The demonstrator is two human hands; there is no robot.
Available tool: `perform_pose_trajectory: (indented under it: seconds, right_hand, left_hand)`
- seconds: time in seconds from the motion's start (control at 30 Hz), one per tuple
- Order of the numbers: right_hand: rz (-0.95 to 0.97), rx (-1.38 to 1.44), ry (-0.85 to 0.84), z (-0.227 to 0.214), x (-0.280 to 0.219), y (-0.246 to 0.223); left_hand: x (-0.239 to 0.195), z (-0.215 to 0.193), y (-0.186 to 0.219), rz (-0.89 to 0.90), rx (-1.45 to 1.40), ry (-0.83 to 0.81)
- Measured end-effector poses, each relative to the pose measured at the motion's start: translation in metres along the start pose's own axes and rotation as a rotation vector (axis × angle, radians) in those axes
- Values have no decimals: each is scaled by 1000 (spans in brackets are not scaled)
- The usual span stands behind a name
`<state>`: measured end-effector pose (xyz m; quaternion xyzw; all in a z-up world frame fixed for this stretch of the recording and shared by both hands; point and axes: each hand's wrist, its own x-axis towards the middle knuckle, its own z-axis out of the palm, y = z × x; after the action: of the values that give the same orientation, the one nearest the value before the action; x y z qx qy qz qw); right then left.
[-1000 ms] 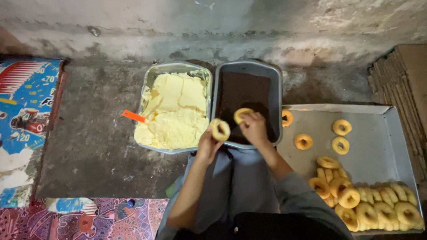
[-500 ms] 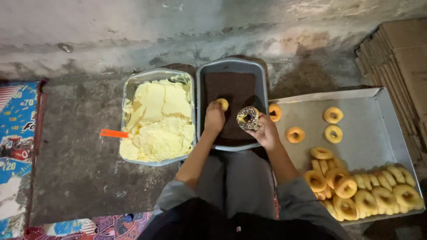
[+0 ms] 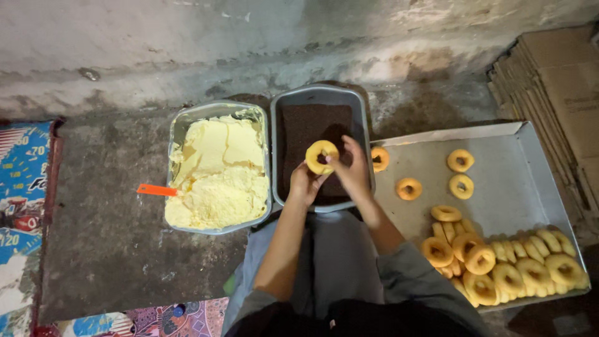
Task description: The person repeatedly picks up doughnuts, dips them into a yellow creamy substance, then into a dark granular topping, and places them on a tray. The process is repeated for multiple doughnuts throughout the clip.
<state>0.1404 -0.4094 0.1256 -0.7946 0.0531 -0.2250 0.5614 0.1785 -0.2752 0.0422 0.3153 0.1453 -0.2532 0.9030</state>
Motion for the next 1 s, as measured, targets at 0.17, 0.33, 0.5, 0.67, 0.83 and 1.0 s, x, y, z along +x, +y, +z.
perform_pose_trajectory:
  seconds: [0.17,0.33,0.5,0.67,0.83,1.0]
  right_hand:
    - [825,959,-79,-51,7,84]
    - [579,1048,281,-138,9,182]
    - [666,526,593,-163,38,227]
    - [793,336,526,-142,45,242]
    - [766,-392,301,-172,39,245]
    - [652,-885,187,-275,30,234]
  left_hand:
    - [-14,34,20,-254,470,64]
    - [-25,30,12,364,1358,474]
    - [-35,11,-2,552,1331,471]
    - [-45,-5,1,741,1283,500]
    - [-62,-12,12,774,1271,490]
    - [-86,-29,26,668,917,480]
